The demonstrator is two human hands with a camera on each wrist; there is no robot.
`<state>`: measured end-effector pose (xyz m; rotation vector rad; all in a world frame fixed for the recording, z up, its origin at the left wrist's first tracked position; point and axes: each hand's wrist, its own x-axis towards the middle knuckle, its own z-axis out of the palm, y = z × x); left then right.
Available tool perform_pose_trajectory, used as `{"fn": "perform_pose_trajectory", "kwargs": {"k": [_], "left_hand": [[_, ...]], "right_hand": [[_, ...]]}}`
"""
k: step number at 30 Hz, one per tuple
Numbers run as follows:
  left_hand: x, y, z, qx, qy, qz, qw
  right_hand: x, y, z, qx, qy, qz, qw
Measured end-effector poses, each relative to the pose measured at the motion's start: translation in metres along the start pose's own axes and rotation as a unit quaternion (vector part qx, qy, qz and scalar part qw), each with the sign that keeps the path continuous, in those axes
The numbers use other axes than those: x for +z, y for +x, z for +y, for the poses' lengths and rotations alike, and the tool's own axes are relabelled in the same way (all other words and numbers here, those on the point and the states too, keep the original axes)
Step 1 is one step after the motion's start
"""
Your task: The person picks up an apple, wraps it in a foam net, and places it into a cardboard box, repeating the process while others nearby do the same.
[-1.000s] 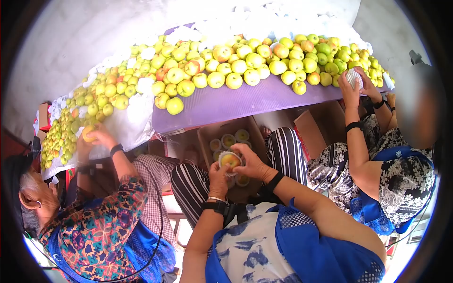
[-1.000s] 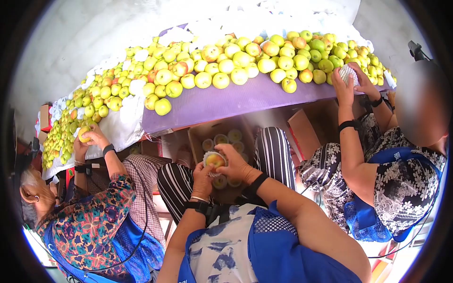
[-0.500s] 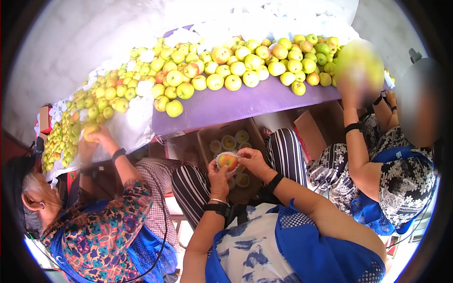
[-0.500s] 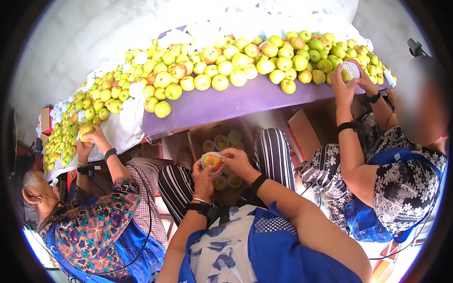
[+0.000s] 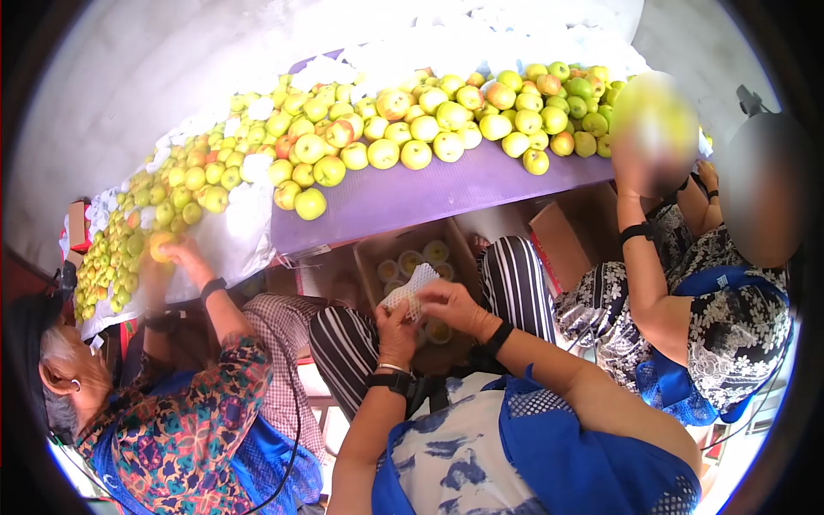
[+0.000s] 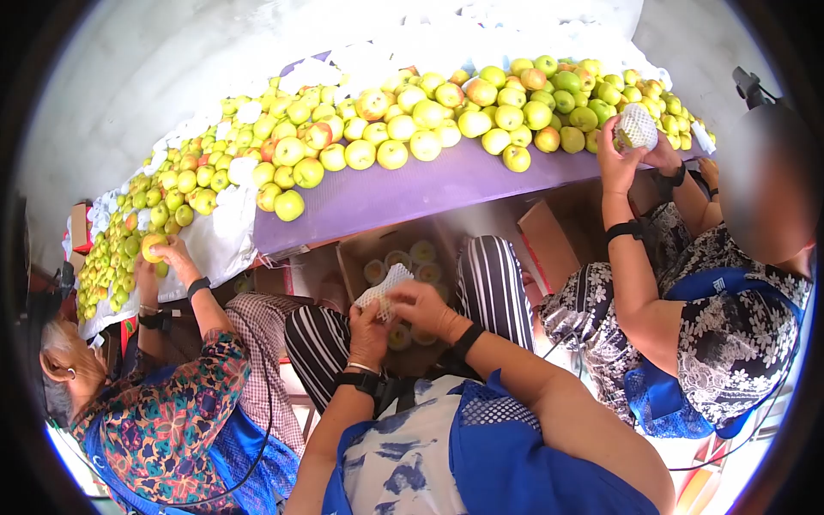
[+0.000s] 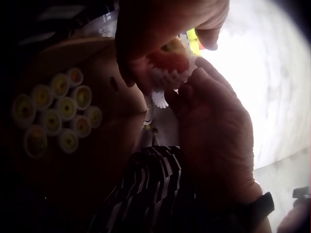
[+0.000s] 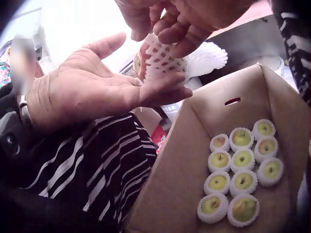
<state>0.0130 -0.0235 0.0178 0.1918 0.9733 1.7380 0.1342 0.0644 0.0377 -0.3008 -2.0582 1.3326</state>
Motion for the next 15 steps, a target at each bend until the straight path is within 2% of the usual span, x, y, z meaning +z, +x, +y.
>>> {"fn": "perform_pose_trajectory", "kwargs": {"k": [1,2,3,4,5,6,8,9,12,13,14,15], "left_hand": [[0.002,-0.002,0.001,-0.006,0.007,0.0,1.0],[0.003,-0.002,-0.001,0.015,0.003,0.013,1.0],[-0.004,0.0,-0.002,0.025,0.018,0.014,0.999],[-0.009,0.006,-0.006,0.028,0.03,0.001,0.999],[-0.003,0.004,-0.003,0.029,0.028,-0.001,0.999],[0.0,0.003,-0.002,0.034,0.042,-0.013,0.998],[-0.001,0.005,-0.001,0.024,0.028,-0.019,0.999],[0.007,0.002,0.003,0.018,0.03,-0.01,0.999],[-0.005,0.009,-0.002,0.029,0.035,0.013,0.999],[-0.011,0.013,-0.009,0.092,0.165,-0.026,0.982],[-0.008,0.01,-0.006,0.149,0.295,-0.064,0.941],[-0.002,0.009,-0.004,0.067,0.159,-0.033,0.984]], "right_hand": [[0.002,-0.001,0.017,0.096,0.087,0.118,0.985],[0.0,0.001,0.02,0.187,0.169,0.236,0.939],[-0.007,0.003,0.023,0.202,0.179,0.283,0.92],[-0.008,0.002,0.038,0.197,0.107,0.341,0.913],[-0.016,0.007,0.029,0.268,0.161,0.379,0.871],[-0.017,0.005,0.051,0.225,0.164,0.426,0.861],[-0.022,0.013,0.057,0.208,0.191,0.463,0.84],[-0.028,0.018,0.042,0.244,0.225,0.481,0.811],[-0.027,0.013,0.057,0.227,0.188,0.435,0.851],[-0.029,0.011,0.044,0.259,0.198,0.383,0.864],[-0.025,0.01,0.045,0.238,0.202,0.362,0.878],[-0.021,0.009,0.047,0.215,0.205,0.342,0.891]]}}
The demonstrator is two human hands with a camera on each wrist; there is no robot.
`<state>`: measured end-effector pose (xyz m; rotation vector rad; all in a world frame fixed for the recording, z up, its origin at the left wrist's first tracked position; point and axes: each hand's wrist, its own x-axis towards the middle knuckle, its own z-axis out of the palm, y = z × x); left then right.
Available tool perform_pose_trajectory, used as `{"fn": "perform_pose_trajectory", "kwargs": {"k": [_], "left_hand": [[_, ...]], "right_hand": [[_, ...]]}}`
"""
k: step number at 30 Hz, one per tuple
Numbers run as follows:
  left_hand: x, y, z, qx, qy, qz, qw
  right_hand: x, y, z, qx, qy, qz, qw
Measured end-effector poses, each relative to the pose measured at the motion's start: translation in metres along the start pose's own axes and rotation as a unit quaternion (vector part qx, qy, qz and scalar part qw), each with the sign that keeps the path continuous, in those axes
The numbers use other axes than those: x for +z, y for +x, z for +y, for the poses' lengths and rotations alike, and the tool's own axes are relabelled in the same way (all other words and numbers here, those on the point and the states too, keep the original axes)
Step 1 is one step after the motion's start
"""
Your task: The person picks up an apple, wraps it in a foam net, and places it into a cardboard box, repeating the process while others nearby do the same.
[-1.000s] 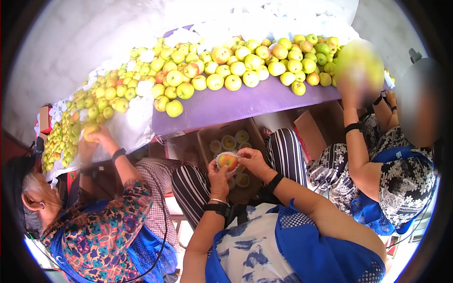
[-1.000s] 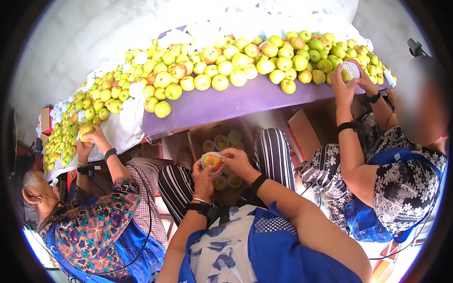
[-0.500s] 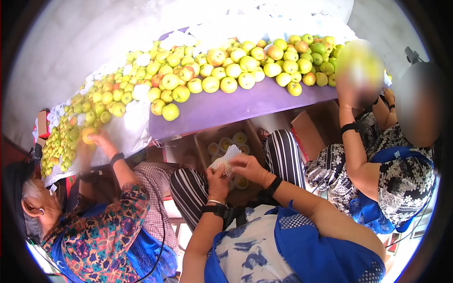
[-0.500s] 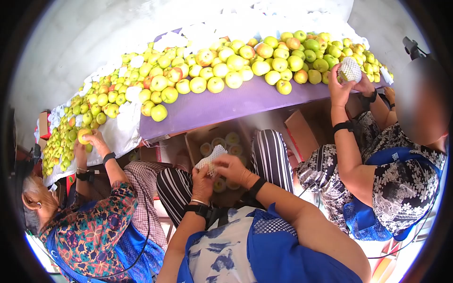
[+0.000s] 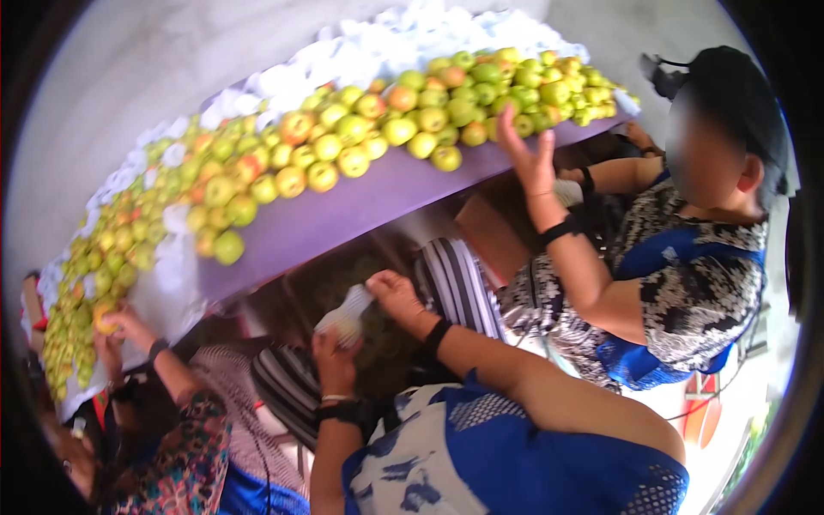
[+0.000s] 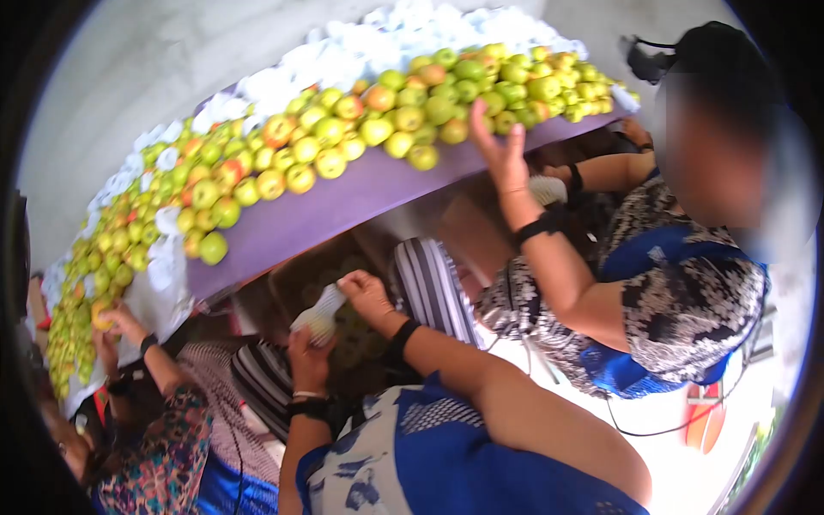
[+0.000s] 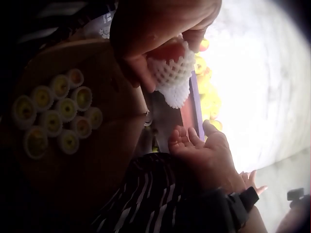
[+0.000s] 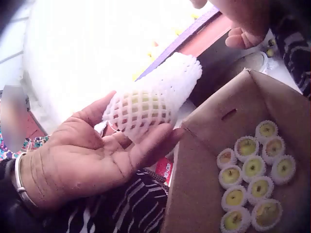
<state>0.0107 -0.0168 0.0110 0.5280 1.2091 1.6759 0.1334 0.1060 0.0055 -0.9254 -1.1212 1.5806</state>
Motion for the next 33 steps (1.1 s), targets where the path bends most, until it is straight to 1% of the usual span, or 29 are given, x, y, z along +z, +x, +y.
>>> {"fn": "perform_pose_trajectory", "kwargs": {"k": [1,2,3,4,5,6,7,8,9,10,11,13,14,15,16,17,19,20,21,22,24,25,26,28,29,31,33], "left_hand": [[0.009,0.0,0.007,-0.079,-0.146,0.024,0.986],[0.012,-0.001,0.01,-0.074,-0.138,0.036,0.987],[0.015,-0.003,0.011,-0.07,-0.122,0.04,0.989],[0.016,-0.003,0.01,-0.068,-0.109,0.038,0.991],[0.012,-0.004,0.012,-0.075,-0.092,0.026,0.993],[0.009,-0.007,0.015,-0.073,-0.066,0.046,0.994],[0.008,-0.007,0.015,-0.073,-0.048,0.048,0.995],[0.0,-0.004,0.01,-0.077,-0.05,0.034,0.995],[0.003,-0.007,0.015,-0.083,-0.039,0.046,0.995],[0.003,-0.009,0.018,-0.09,-0.046,0.036,0.994],[0.005,-0.008,0.015,-0.09,-0.052,0.036,0.994],[0.004,-0.01,0.011,-0.094,-0.041,0.036,0.994],[0.001,-0.011,0.01,-0.093,-0.033,0.042,0.994],[-0.008,-0.009,0.002,-0.089,-0.031,0.017,0.995],[-0.013,-0.009,-0.002,-0.084,-0.034,0.005,0.996],[-0.012,-0.01,-0.001,-0.076,-0.036,-0.006,0.996],[-0.005,-0.014,0.004,-0.099,-0.1,0.017,0.99],[-0.006,-0.014,0.004,-0.091,-0.094,0.032,0.991],[-0.008,-0.013,0.003,-0.096,-0.102,0.017,0.99],[-0.008,-0.013,0.002,-0.102,-0.111,0.001,0.989],[-0.005,-0.016,0.003,-0.1,-0.109,0.008,0.989],[-0.005,-0.017,0.006,-0.105,-0.109,0.006,0.989],[-0.005,-0.018,0.006,-0.102,-0.11,0.008,0.989],[-0.001,-0.019,0.005,-0.109,-0.088,-0.003,0.99],[0.0,-0.019,0.004,-0.107,-0.091,-0.001,0.99],[-0.003,-0.02,0.006,-0.122,-0.113,-0.018,0.986],[-0.001,-0.02,0.009,-0.115,-0.11,-0.02,0.987]], "right_hand": [[-0.001,-0.002,0.002,0.011,-0.015,-0.034,0.999],[-0.004,-0.001,0.001,0.017,-0.033,-0.063,0.997],[-0.002,-0.004,-0.007,0.057,-0.093,-0.051,0.993],[0.004,-0.007,-0.008,0.059,-0.09,-0.052,0.993],[0.007,-0.009,-0.01,0.052,-0.206,-0.074,0.974],[0.0,-0.006,-0.015,0.041,-0.326,-0.082,0.941],[0.0,-0.006,-0.014,-0.006,-0.383,-0.075,0.921],[0.004,-0.009,-0.007,-0.05,-0.443,-0.063,0.893],[0.004,-0.011,-0.002,-0.095,-0.416,-0.042,0.903],[0.006,-0.016,-0.005,-0.137,-0.382,-0.032,0.913],[-0.003,-0.015,-0.007,-0.139,-0.39,-0.02,0.91],[0.008,-0.018,-0.006,-0.239,-0.318,-0.011,0.917],[0.008,-0.02,-0.004,-0.283,-0.329,-0.022,0.901],[0.008,-0.02,-0.001,-0.242,-0.239,-0.066,0.938],[0.011,-0.025,-0.007,-0.218,-0.194,-0.085,0.953],[0.01,-0.027,-0.011,-0.124,-0.15,-0.117,0.974],[0.007,-0.023,0.003,-0.047,-0.114,-0.149,0.981],[0.007,-0.025,-0.001,-0.008,-0.086,-0.166,0.982],[0.008,-0.029,-0.011,0.053,-0.067,-0.169,0.982],[0.01,-0.03,-0.013,0.056,-0.061,-0.179,0.98],[0.012,-0.033,-0.014,0.092,-0.109,-0.144,0.979],[0.012,-0.034,-0.015,0.079,-0.163,-0.148,0.972],[0.012,-0.034,-0.015,0.078,-0.163,-0.152,0.972],[0.009,-0.034,-0.018,0.018,-0.219,-0.156,0.963],[0.009,-0.035,-0.018,0.017,-0.221,-0.159,0.962],[0.014,-0.037,-0.016,0.024,-0.146,-0.136,0.98],[0.018,-0.039,-0.016,0.016,-0.144,-0.133,0.98]]}}
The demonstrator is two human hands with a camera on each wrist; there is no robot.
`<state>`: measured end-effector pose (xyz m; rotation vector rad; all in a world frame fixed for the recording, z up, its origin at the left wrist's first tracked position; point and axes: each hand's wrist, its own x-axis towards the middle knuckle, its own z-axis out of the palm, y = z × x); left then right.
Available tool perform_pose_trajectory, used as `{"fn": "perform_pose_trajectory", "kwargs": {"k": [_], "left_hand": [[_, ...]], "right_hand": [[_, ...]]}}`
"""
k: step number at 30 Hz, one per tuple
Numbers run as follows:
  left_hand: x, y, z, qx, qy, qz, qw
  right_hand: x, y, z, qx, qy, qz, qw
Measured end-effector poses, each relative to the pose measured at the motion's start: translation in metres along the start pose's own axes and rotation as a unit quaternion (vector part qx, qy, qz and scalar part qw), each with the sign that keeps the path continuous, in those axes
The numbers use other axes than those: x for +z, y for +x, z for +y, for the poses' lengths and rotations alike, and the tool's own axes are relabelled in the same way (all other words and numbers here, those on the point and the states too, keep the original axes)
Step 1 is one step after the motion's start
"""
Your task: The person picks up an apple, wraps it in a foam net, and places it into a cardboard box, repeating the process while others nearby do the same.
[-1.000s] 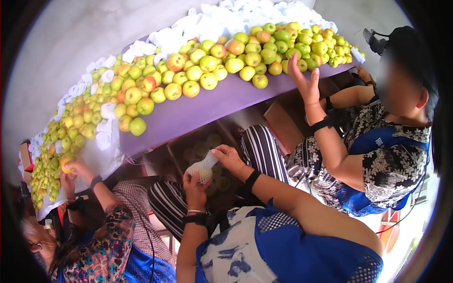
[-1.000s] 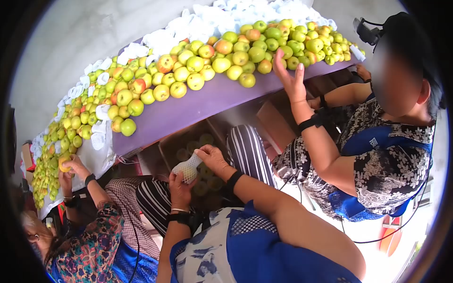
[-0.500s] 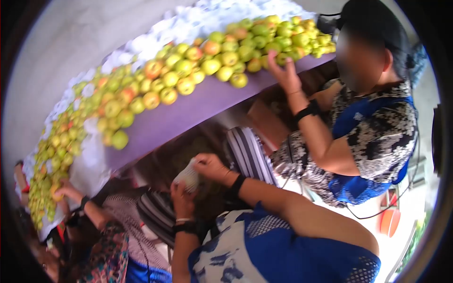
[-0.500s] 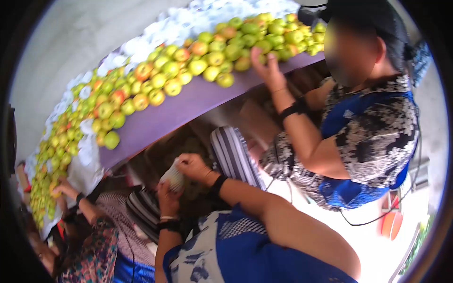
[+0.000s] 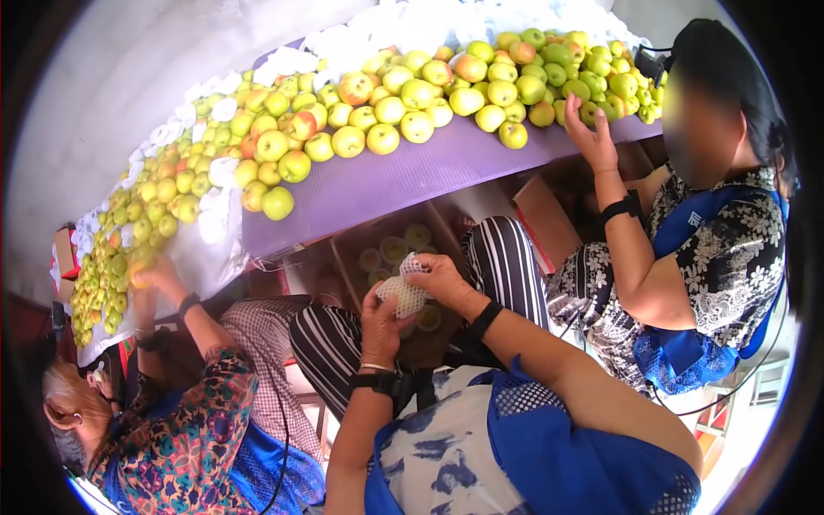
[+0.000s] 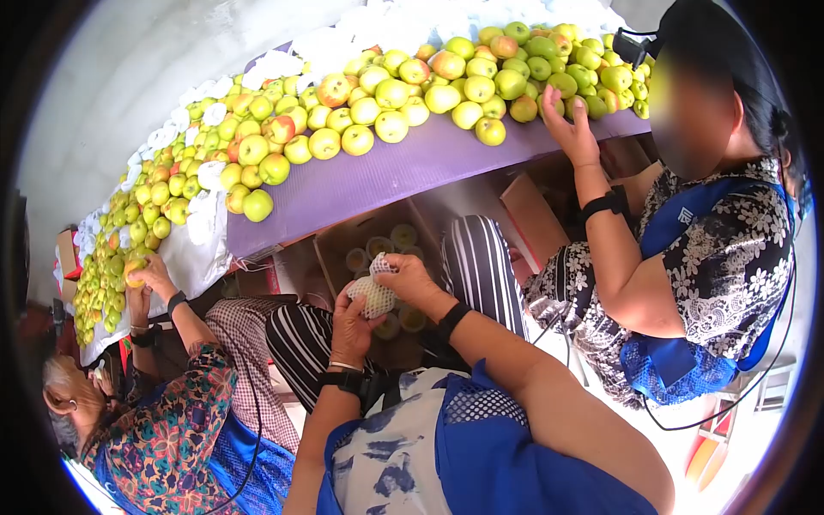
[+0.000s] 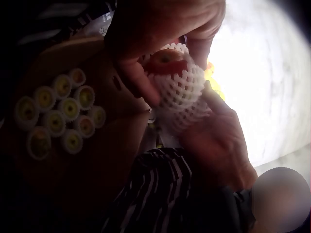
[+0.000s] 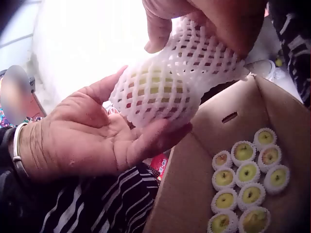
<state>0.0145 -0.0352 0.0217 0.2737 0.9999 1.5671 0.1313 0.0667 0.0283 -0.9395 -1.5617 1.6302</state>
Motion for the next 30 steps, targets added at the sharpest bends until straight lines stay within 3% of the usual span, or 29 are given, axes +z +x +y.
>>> {"fn": "perform_pose_trajectory", "kwargs": {"k": [2,3,4,8,11,13,17,22,26,29,30], "left_hand": [[0.002,0.0,-0.001,0.007,0.004,-0.006,1.0],[0.001,0.002,-0.003,0.005,0.025,0.001,1.0],[0.002,0.002,-0.003,0.003,0.045,0.009,0.999],[0.005,0.003,-0.003,0.019,0.067,0.03,0.997],[0.006,0.003,-0.003,0.032,0.017,0.06,0.998],[0.003,0.004,-0.002,0.024,-0.068,0.051,0.996],[0.001,0.005,-0.003,0.024,-0.101,0.074,0.992],[0.006,0.007,0.002,0.028,-0.194,-0.089,0.977],[-0.002,0.016,-0.005,0.037,-0.182,-0.05,0.981],[-0.004,0.019,-0.004,0.031,-0.228,-0.018,0.973],[-0.004,0.019,-0.004,0.04,-0.248,-0.021,0.968]], "right_hand": [[0.002,-0.001,0.0,-0.01,0.0,0.006,1.0],[0.004,-0.001,0.001,-0.129,-0.164,0.049,0.977],[0.006,-0.003,-0.001,-0.243,-0.321,0.09,0.911],[0.017,-0.011,-0.014,-0.259,-0.331,0.069,0.905],[0.02,-0.015,-0.019,-0.305,-0.334,0.012,0.891],[0.021,-0.015,-0.022,-0.373,-0.356,-0.029,0.856],[0.025,-0.016,-0.025,-0.389,-0.355,-0.043,0.849],[0.021,-0.014,-0.023,-0.388,-0.348,-0.04,0.852],[0.02,-0.015,-0.029,-0.412,-0.356,-0.069,0.836],[0.015,-0.019,-0.036,-0.446,-0.242,-0.082,0.858],[0.014,-0.02,-0.037,-0.405,-0.2,-0.052,0.891]]}}
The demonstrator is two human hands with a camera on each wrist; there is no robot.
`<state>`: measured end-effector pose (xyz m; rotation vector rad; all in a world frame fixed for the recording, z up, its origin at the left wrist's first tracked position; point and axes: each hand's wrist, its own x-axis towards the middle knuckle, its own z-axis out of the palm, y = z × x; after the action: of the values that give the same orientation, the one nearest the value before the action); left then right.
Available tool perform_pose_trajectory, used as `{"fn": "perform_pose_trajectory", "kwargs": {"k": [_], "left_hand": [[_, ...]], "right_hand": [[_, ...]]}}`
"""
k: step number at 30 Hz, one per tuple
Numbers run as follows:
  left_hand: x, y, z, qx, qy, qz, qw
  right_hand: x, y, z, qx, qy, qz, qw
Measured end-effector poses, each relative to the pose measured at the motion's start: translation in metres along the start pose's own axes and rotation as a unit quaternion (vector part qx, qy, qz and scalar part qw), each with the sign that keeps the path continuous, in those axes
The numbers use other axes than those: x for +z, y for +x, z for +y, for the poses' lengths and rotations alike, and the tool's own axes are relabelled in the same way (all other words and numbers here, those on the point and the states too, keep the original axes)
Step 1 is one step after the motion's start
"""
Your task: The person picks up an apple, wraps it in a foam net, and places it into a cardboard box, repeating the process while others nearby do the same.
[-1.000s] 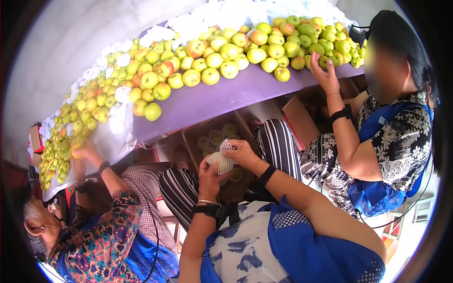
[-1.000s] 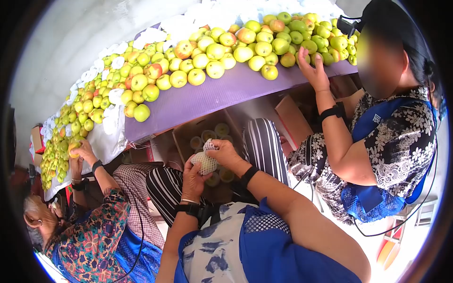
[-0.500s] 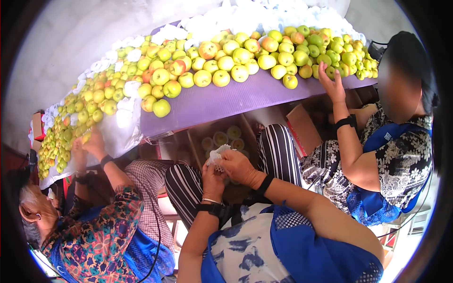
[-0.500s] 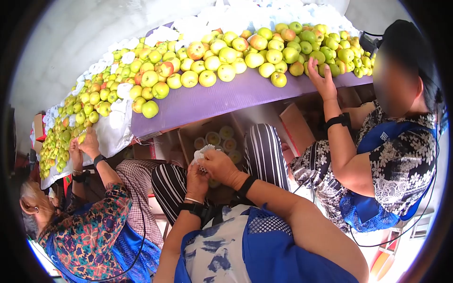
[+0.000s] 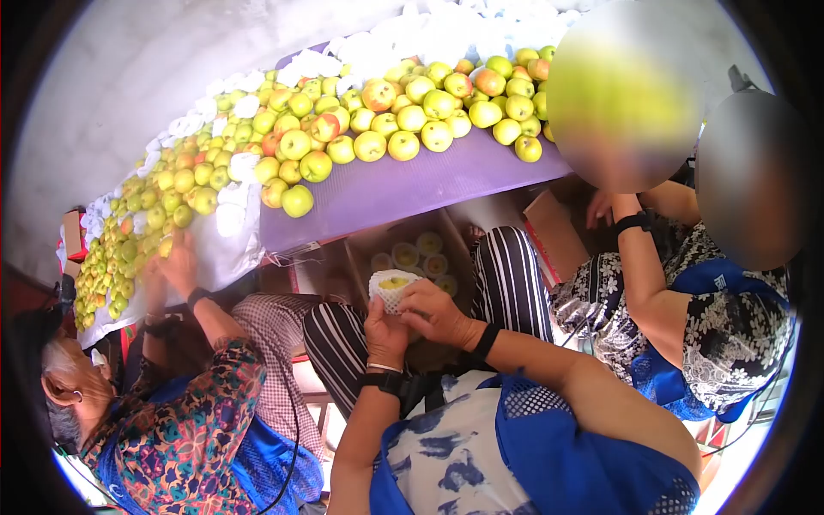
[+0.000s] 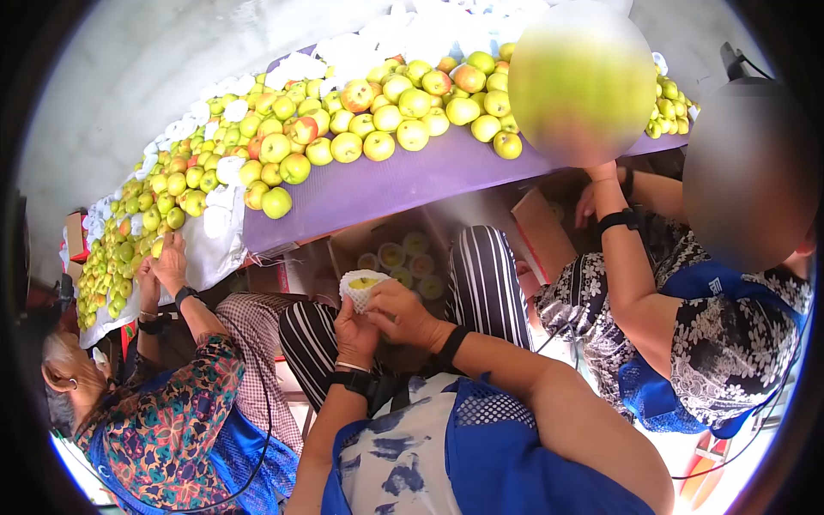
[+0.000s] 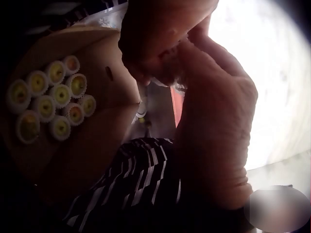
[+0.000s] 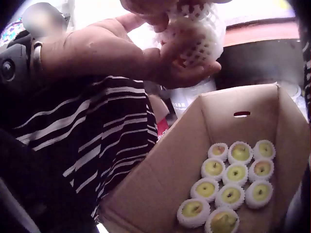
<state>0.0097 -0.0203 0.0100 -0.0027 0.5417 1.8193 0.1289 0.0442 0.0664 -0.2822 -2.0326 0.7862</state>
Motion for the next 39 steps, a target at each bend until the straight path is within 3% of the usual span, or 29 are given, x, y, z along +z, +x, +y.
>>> {"fn": "perform_pose_trajectory", "kwargs": {"k": [1,2,4,5,7,9,10,11,13,17,19,23,25,26,27,28,30,31,33,37,39], "left_hand": [[0.005,0.0,0.0,0.008,-0.022,-0.006,1.0],[0.01,-0.001,-0.001,0.007,-0.02,-0.007,1.0],[0.019,-0.005,-0.002,0.015,0.003,-0.031,0.999],[0.014,-0.003,-0.003,0.011,0.004,-0.032,0.999],[-0.002,0.002,-0.007,0.014,0.039,-0.047,0.998],[0.009,-0.005,-0.004,-0.021,0.07,-0.055,0.996],[0.019,-0.007,0.0,-0.033,0.08,-0.038,0.996],[0.019,-0.005,-0.002,-0.034,0.119,-0.067,0.99],[0.029,-0.008,0.0,-0.037,0.15,-0.063,0.986],[0.04,-0.014,-0.001,-0.047,0.199,-0.073,0.976],[0.048,-0.018,-0.007,-0.041,0.286,-0.116,0.95],[0.025,-0.008,-0.009,-0.063,0.313,-0.11,0.941],[0.03,-0.01,-0.011,-0.067,0.297,-0.098,0.947],[0.034,-0.01,-0.013,-0.066,0.272,-0.096,0.955],[0.034,-0.011,-0.011,-0.059,0.28,-0.087,0.954],[0.035,-0.01,-0.009,-0.075,0.249,-0.082,0.962],[0.037,-0.012,-0.005,-0.113,0.175,-0.085,0.974],[0.037,-0.013,-0.004,-0.107,0.179,-0.082,0.975],[0.034,-0.013,-0.002,-0.106,0.165,-0.1,0.976],[0.043,-0.009,-0.005,-0.09,0.142,-0.107,0.98],[0.041,-0.008,-0.006,-0.065,0.158,-0.096,0.981]], "right_hand": [[-0.002,0.0,0.0,0.053,0.032,0.038,0.997],[-0.004,-0.002,0.003,0.053,0.032,0.039,0.997],[-0.006,-0.007,0.008,0.327,0.14,0.09,0.93],[-0.007,-0.007,0.009,0.328,0.138,0.093,0.93],[-0.011,-0.001,0.014,0.245,0.013,0.15,0.958],[-0.012,-0.003,0.026,0.106,-0.118,0.126,0.979],[-0.01,-0.001,0.027,0.1,-0.091,0.103,0.986],[-0.008,-0.005,0.034,0.037,-0.133,0.098,0.986],[-0.004,-0.003,0.027,0.144,-0.092,0.073,0.983],[-0.009,-0.004,0.021,0.191,-0.107,0.054,0.974],[-0.015,-0.008,0.023,0.216,-0.076,0.069,0.971],[-0.019,-0.013,0.049,0.208,-0.099,-0.038,0.972],[-0.014,-0.016,0.063,0.133,-0.148,0.006,0.98],[-0.018,-0.011,0.058,0.238,-0.008,0.036,0.971],[-0.023,-0.006,0.053,0.338,0.128,0.061,0.931],[-0.024,-0.006,0.056,0.334,0.138,0.059,0.93],[-0.025,-0.009,0.062,0.443,0.3,0.053,0.843],[-0.029,-0.007,0.059,0.439,0.307,0.049,0.843],[-0.037,0.001,0.05,0.513,0.375,0.034,0.771],[-0.034,-0.001,0.051,0.525,0.388,0.063,0.755],[-0.029,-0.004,0.055,0.517,0.357,0.069,0.775]]}}
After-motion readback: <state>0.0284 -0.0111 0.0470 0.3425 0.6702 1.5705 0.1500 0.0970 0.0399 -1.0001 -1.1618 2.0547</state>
